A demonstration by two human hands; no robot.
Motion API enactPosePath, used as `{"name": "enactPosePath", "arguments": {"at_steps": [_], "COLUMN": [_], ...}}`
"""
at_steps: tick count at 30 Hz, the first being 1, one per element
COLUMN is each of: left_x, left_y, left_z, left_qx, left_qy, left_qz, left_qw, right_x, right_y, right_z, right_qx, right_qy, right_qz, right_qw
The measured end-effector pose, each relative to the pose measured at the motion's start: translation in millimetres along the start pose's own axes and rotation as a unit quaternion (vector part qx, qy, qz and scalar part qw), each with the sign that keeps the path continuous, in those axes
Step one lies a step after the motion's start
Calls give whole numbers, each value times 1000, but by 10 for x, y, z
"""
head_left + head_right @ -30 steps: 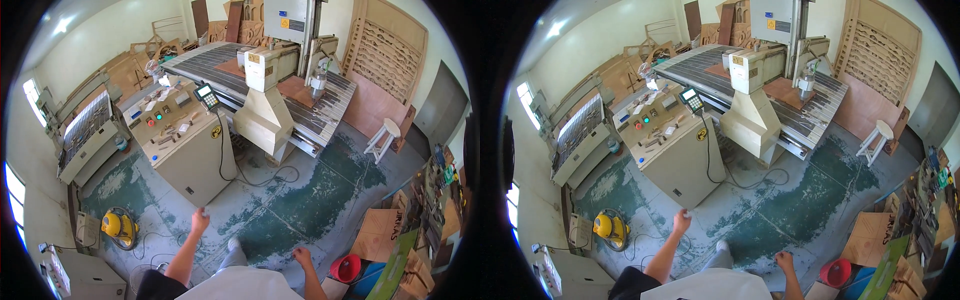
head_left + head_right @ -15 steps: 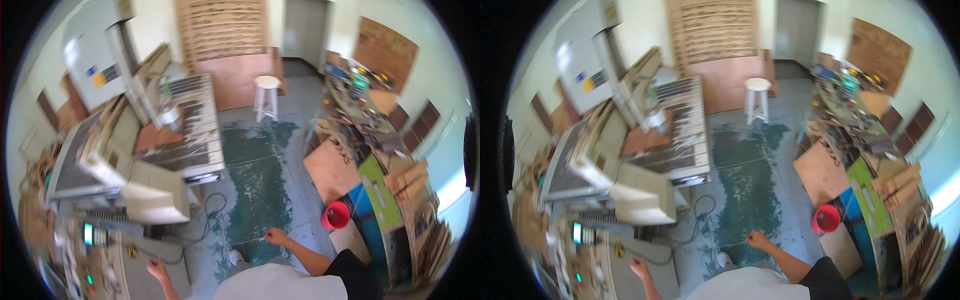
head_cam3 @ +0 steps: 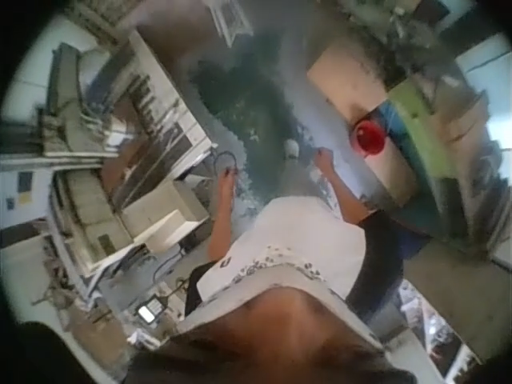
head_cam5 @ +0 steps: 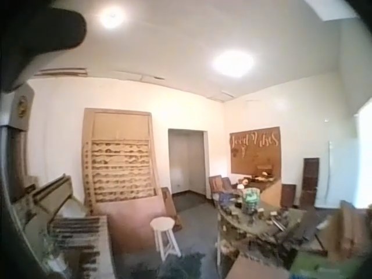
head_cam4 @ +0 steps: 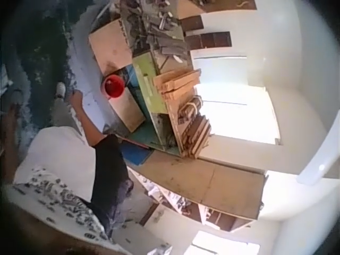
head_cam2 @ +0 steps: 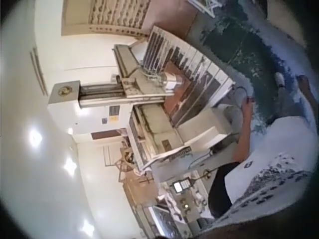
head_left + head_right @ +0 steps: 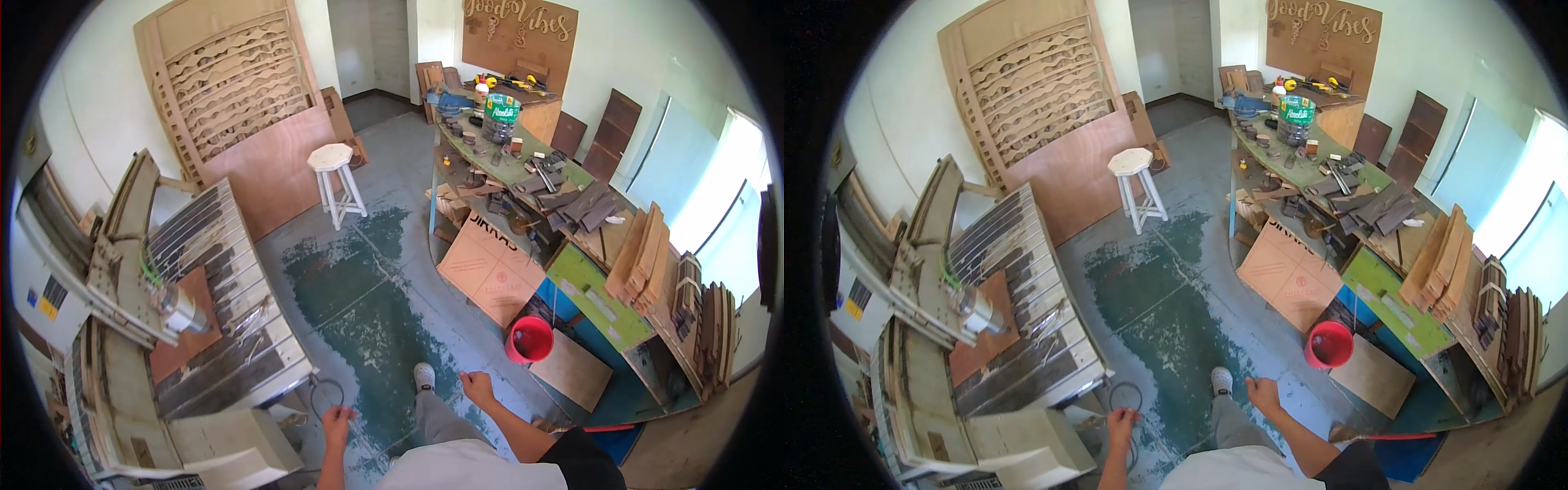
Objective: Adjusting the tool head and spindle of a CNC router using wrenches and checking machine control settings.
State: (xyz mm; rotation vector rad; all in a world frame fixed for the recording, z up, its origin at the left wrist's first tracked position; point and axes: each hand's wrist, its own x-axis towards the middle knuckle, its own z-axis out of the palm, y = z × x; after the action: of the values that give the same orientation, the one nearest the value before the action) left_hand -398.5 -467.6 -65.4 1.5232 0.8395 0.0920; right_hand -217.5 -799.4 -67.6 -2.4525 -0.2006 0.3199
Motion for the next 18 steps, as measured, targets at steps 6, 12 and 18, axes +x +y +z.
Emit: {"name": "enactPosePath", "arguments": {"at_steps": [6,12,18], "left_x": [1342,2263,3069], "left_y": [1434,2701,4008], "left_z": [1363,2025,1686], "left_qx": [-368,-531,-224], "left_qy": [-230,-335,-192], "left_qz": [-171,-52,229], "left_qw": [885,777,927], "right_x": [1225,2845,4344], "right_y": [-1902,-1893,-1973], "right_z": [-614,-491,-104], "right_qx": [174,89,403], "right_qy": [128,41,-103], "right_qz": [-361,-413,45], "right_qw": [907,906,908]}}
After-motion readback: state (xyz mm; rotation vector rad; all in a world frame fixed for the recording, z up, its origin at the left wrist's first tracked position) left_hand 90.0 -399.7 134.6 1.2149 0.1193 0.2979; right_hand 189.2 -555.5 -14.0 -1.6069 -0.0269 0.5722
